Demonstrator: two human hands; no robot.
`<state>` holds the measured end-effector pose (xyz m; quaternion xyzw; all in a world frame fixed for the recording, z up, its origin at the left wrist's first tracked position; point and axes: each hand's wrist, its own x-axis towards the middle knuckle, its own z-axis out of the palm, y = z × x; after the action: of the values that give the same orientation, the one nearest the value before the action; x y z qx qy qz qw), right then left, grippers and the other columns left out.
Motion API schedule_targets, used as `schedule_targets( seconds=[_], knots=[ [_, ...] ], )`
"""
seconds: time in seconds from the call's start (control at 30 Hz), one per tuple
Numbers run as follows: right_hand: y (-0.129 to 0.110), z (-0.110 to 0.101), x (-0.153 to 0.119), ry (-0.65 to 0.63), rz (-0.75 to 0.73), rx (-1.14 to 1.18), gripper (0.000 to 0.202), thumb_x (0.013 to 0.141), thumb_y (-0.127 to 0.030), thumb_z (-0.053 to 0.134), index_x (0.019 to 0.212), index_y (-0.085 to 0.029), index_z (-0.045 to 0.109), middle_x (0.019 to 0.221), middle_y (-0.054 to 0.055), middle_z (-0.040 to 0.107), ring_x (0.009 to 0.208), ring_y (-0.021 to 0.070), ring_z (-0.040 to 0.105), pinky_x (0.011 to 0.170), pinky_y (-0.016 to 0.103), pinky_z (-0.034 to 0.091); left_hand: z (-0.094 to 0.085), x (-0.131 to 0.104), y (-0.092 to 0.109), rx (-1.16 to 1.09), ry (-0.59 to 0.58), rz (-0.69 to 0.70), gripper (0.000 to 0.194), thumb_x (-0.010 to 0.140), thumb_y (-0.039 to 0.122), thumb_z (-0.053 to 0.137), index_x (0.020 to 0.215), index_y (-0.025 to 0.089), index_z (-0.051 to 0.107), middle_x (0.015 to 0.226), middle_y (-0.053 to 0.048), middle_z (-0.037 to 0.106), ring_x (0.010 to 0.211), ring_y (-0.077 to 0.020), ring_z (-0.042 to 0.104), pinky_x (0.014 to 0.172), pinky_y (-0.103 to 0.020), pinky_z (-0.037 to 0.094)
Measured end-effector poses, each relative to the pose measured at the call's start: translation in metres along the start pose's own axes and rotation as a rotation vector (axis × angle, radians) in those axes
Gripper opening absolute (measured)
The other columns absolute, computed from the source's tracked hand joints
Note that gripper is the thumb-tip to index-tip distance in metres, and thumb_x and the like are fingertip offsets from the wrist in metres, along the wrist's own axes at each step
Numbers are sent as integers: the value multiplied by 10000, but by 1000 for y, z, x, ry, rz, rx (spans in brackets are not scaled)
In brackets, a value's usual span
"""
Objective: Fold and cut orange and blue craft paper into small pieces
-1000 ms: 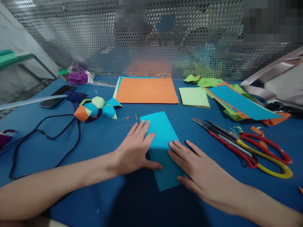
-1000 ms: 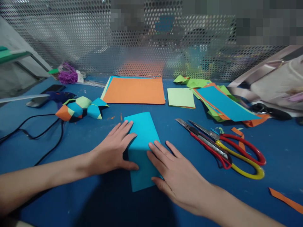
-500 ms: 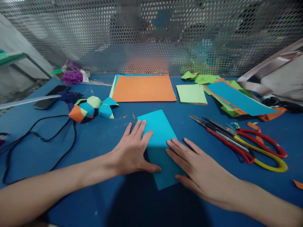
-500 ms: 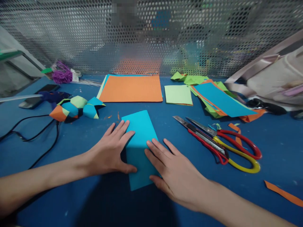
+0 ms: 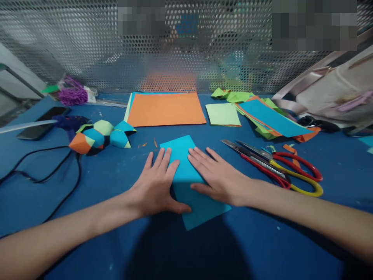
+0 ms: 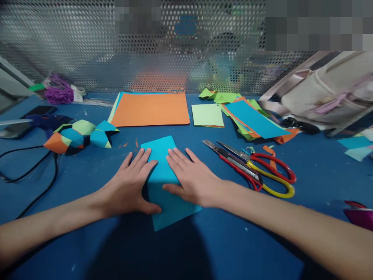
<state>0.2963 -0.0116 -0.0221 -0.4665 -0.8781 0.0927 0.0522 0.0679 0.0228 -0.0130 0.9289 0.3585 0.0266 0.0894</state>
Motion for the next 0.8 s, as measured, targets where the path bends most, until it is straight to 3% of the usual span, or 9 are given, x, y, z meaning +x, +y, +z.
schedule_targets(
  seconds=[0.17,0.27,0.6,0.8],
  knots=[
    [24,-7,50,-10,22,-35,924,951,-709,235,1527,13,269,1602,240,187,1510,329,145,1214,592,108,-4,1,1,9,-22,16,1153,555,791,731,1401,48,481,1548,-358,269,1463,-512,204,1125,-742,174],
    [29,-9,55,-27,12,-76,958,941,-722,242,1520,40,262,1600,252,194,1511,346,126,1216,595,68,-7,2,4,21,-44,5,1176,548,789,738,1410,35,471,1546,-364,263,1464,-511,199,1123,-737,185],
    [16,-6,-33,3,-64,-176,777,1004,-613,248,1497,-22,353,1572,202,325,1499,318,217,1196,602,171,-7,4,3,34,-51,-28,1176,524,805,734,1403,62,486,1557,-339,274,1468,-500,201,1139,-713,192],
    [1,-4,-80,56,-114,-200,585,1028,-432,370,1531,-137,323,1549,100,429,1483,247,288,1204,552,187,-11,5,5,50,-131,-68,1224,554,803,715,1453,25,426,1581,-325,216,1482,-495,128,1161,-696,157]
  ],
)
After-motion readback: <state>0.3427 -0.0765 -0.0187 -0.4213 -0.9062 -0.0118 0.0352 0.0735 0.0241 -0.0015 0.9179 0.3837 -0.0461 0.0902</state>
